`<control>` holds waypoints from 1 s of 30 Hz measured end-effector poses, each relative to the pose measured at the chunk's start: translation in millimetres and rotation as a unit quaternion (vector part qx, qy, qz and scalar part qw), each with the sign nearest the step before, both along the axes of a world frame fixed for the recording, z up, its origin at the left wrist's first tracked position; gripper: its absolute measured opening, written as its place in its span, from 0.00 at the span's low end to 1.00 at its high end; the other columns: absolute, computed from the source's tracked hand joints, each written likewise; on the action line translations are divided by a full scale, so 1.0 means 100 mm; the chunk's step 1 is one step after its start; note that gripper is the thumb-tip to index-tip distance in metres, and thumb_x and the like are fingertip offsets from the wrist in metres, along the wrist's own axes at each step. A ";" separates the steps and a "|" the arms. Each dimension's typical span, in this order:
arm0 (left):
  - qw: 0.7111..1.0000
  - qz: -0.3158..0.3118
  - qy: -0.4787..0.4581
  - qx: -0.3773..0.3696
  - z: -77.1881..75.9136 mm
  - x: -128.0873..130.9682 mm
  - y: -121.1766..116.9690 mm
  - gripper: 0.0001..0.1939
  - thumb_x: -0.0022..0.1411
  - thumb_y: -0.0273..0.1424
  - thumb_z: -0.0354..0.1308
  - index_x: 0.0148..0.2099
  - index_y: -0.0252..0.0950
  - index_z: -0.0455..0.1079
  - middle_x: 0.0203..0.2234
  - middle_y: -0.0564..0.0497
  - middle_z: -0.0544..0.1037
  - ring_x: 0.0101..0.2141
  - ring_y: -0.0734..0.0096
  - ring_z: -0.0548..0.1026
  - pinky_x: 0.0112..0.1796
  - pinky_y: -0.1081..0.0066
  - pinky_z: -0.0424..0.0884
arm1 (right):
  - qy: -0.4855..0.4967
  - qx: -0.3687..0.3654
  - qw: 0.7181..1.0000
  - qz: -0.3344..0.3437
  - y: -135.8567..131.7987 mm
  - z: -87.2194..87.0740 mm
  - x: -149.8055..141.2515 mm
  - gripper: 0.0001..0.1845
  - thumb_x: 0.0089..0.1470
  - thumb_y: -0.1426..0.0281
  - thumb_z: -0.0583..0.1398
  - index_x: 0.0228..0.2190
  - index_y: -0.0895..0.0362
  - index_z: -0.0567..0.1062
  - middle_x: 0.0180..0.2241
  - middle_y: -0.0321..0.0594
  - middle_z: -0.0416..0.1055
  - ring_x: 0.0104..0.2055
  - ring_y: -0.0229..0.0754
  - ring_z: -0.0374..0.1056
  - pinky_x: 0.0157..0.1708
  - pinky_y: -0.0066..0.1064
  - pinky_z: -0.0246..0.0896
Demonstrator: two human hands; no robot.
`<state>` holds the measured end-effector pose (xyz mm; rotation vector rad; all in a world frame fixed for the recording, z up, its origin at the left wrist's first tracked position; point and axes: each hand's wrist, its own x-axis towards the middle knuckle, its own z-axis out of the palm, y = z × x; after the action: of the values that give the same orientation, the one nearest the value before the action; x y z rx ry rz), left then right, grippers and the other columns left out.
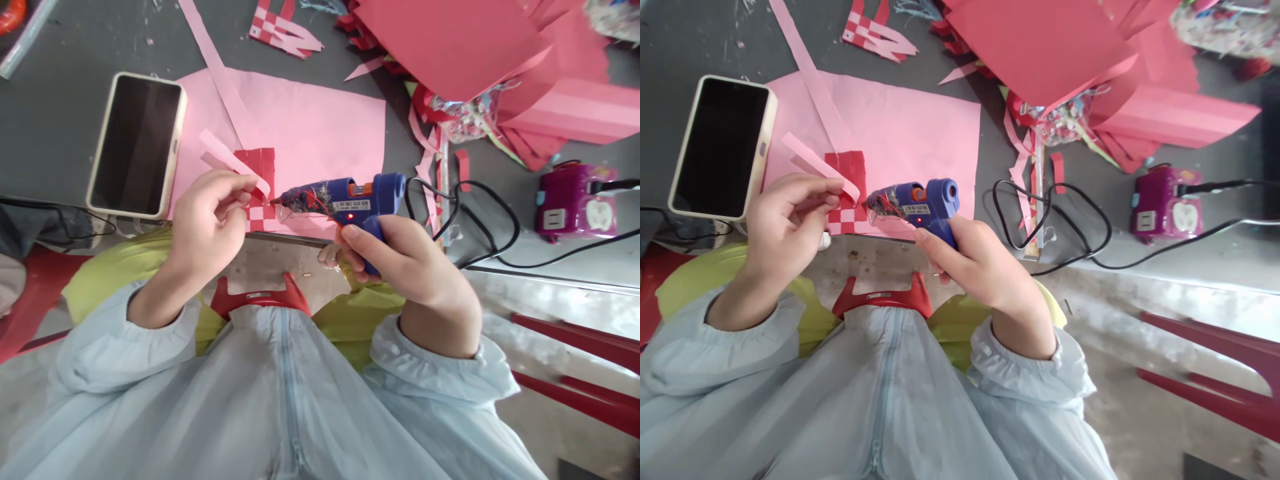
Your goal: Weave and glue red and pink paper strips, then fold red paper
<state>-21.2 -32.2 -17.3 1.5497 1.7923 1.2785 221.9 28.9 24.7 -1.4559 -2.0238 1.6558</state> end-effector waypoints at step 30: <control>1.000 -0.011 0.019 0.014 -0.02 0.02 -0.02 0.20 0.56 0.18 0.51 0.49 0.41 0.69 0.42 0.53 0.80 0.41 0.72 0.80 0.45 0.68 0.80 | 0.110 0.048 0.987 -0.103 0.04 0.08 0.03 0.22 0.59 0.52 0.60 0.25 0.56 0.70 0.16 0.30 0.64 0.14 0.30 0.59 0.12 0.24 0.50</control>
<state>-18.8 -34.0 -19.2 1.6142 1.7832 1.2774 224.5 32.5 32.8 -1.3327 -1.7465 1.5389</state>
